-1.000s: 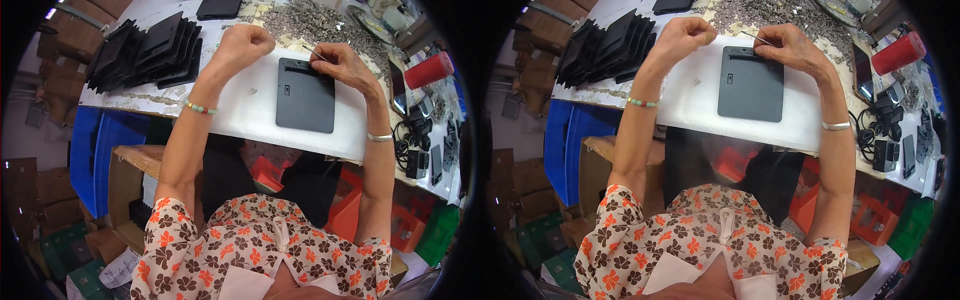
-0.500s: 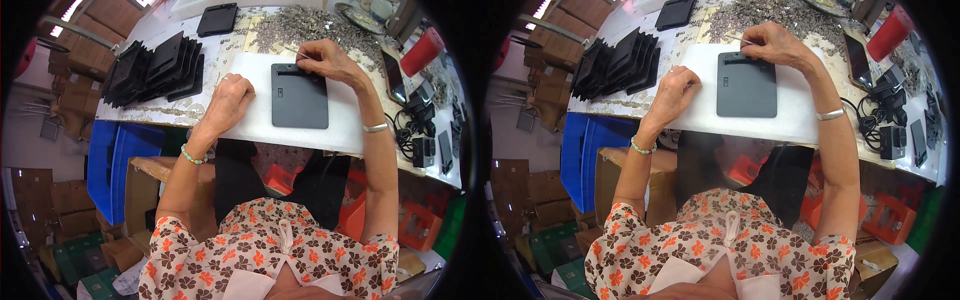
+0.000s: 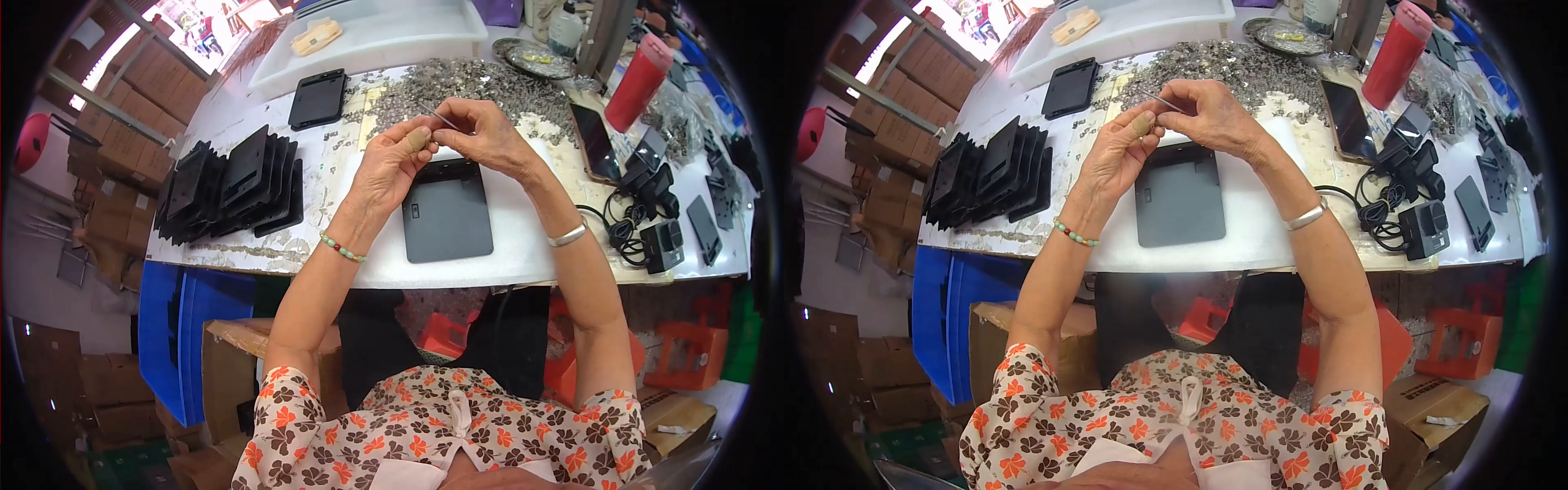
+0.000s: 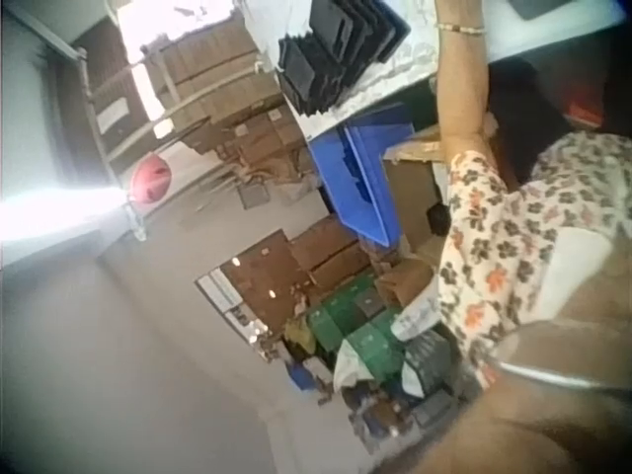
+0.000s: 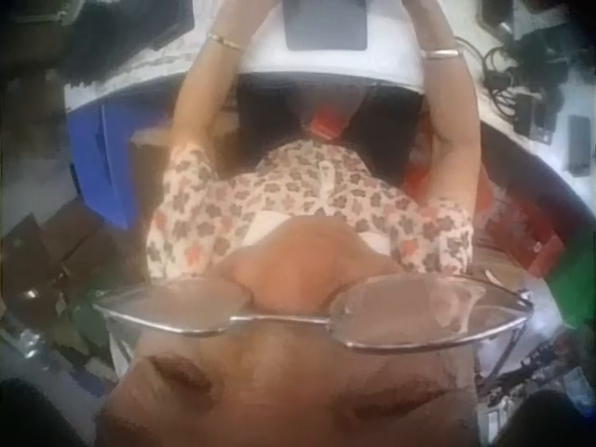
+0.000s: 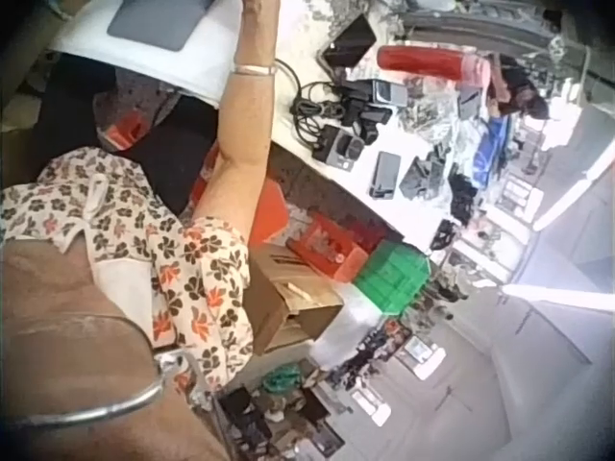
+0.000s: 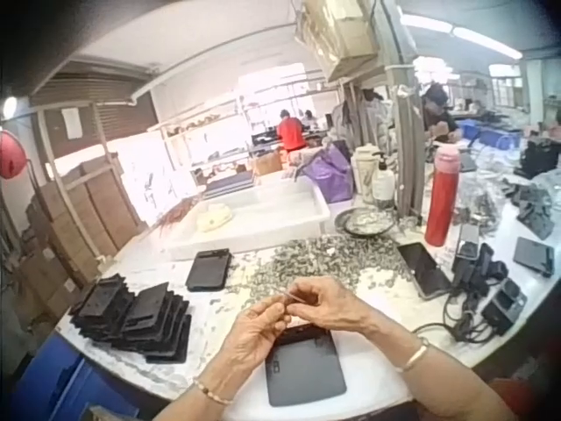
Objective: The person assembles a small electronic or plastic component by attaching a hinge component and small parts to a plastic base plate, using a small manual tool.
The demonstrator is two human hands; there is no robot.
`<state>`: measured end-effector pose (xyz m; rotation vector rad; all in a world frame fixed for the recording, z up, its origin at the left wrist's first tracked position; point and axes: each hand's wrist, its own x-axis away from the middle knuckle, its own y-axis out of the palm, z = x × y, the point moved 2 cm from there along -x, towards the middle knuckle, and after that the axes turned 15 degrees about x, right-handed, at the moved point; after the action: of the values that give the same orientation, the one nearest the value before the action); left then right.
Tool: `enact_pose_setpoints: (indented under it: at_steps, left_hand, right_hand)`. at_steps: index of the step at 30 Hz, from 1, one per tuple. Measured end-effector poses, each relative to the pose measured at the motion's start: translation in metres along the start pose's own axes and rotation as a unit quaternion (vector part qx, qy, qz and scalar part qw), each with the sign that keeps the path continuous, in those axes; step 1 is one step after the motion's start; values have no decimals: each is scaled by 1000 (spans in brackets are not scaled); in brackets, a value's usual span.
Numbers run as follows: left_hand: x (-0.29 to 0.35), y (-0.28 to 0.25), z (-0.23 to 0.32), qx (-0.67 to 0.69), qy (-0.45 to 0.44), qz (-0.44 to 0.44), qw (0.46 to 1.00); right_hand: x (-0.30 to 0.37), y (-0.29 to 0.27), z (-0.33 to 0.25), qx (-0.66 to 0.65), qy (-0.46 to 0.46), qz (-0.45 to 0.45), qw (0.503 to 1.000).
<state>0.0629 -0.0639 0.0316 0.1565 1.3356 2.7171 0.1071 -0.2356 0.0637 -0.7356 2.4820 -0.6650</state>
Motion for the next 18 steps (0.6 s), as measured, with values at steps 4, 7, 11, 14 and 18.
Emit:
enact_pose_setpoints:
  at_steps: [4,7,11,14,18]
  left_hand:
    - [-10,-9,-4,12,21,-10,1000]
    - [-13,-12,-9,31,34,-12,999]
    - [-13,-14,-9,63,39,-19,997]
    - [-14,-15,-10,69,55,-31,996]
    - [-12,-13,-8,52,64,-12,997]
  right_hand:
    - [-3,-2,3,23,-30,31,999]
    - [-3,-2,4,47,-21,24,998]
    - [-3,2,-2,3,-8,25,1000]
    - [-3,5,-1,-33,21,36,999]
    - [-4,8,6,-41,53,18,998]
